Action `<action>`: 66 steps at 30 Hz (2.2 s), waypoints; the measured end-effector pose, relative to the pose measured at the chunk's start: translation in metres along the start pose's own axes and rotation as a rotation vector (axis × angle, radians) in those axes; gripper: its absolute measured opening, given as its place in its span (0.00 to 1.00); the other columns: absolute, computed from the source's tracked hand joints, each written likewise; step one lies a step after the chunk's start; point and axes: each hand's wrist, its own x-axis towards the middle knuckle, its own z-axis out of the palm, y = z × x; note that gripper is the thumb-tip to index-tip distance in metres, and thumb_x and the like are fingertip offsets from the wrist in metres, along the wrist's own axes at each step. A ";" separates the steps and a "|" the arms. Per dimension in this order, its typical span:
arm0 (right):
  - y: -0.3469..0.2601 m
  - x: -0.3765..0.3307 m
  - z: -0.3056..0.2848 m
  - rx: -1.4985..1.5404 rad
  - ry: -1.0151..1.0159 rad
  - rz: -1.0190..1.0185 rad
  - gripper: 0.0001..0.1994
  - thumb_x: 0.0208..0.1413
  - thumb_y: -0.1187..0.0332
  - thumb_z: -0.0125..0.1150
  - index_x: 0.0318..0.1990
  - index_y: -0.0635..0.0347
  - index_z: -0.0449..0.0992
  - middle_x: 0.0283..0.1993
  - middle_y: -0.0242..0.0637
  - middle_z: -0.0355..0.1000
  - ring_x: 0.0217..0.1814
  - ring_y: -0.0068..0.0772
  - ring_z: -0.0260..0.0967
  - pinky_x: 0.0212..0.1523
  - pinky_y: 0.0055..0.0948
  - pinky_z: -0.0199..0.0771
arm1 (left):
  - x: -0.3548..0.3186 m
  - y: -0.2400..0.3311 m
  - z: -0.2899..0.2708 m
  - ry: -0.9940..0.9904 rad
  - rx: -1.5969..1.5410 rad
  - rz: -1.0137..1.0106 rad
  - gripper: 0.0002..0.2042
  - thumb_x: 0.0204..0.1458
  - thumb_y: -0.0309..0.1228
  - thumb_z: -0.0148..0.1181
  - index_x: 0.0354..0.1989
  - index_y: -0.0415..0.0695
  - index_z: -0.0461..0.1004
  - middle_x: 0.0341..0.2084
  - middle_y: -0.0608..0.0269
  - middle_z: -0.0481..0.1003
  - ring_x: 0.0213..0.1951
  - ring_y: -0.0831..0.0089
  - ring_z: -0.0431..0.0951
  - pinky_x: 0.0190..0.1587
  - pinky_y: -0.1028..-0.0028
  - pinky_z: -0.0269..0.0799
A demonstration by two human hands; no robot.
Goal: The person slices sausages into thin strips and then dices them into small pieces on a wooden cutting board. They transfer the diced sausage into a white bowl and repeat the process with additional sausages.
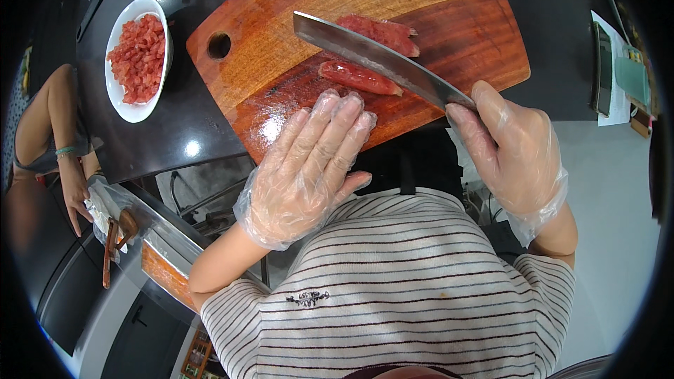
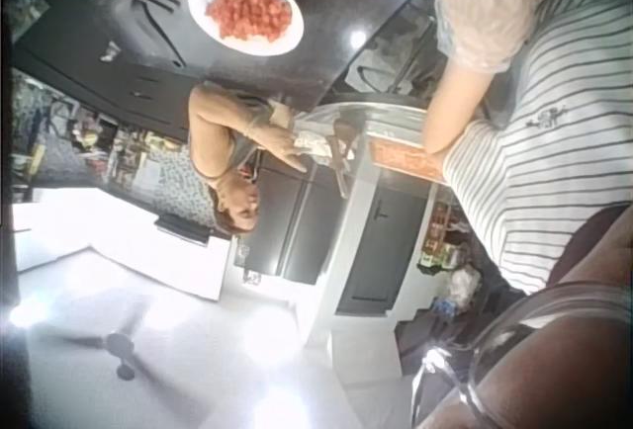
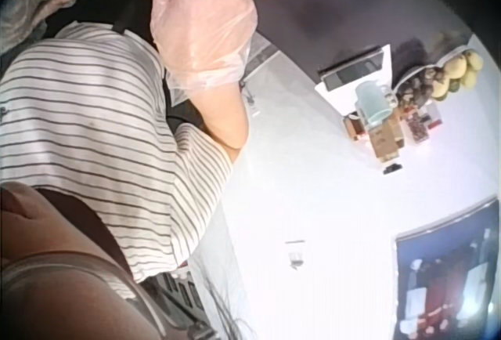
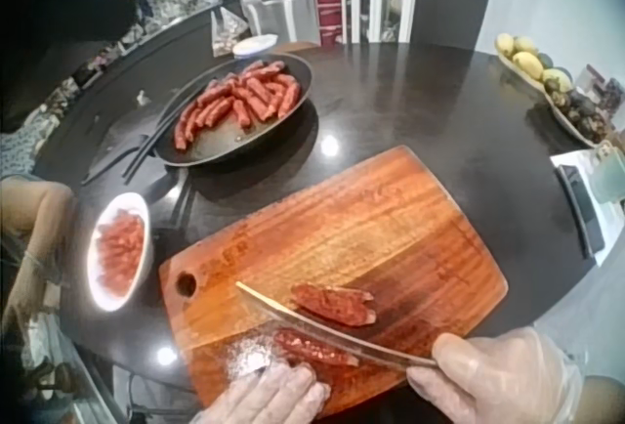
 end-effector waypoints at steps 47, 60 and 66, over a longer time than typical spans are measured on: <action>-0.013 0.008 -0.013 -0.199 -0.088 -0.146 0.14 0.61 0.68 0.69 0.33 0.60 0.66 0.20 0.42 0.69 0.20 0.50 0.70 0.20 0.41 0.68 | 0.024 -0.003 -0.002 0.091 0.060 0.049 0.37 0.50 0.48 0.71 0.62 0.29 0.74 0.62 0.44 0.69 0.63 0.46 0.72 0.64 0.55 0.73; -0.020 0.010 0.000 -0.273 -0.039 -0.195 0.15 0.61 0.65 0.69 0.32 0.57 0.66 0.19 0.38 0.68 0.18 0.46 0.71 0.18 0.40 0.69 | 0.022 -0.003 0.001 0.104 0.058 0.048 0.38 0.48 0.48 0.72 0.62 0.30 0.75 0.60 0.46 0.71 0.61 0.46 0.73 0.63 0.56 0.73; -0.016 0.023 0.013 -0.279 -0.058 -0.193 0.14 0.62 0.62 0.68 0.33 0.56 0.67 0.18 0.39 0.69 0.19 0.46 0.72 0.18 0.40 0.69 | 0.022 -0.002 -0.002 0.095 0.062 0.033 0.39 0.48 0.46 0.73 0.63 0.30 0.73 0.61 0.46 0.70 0.63 0.47 0.72 0.64 0.55 0.72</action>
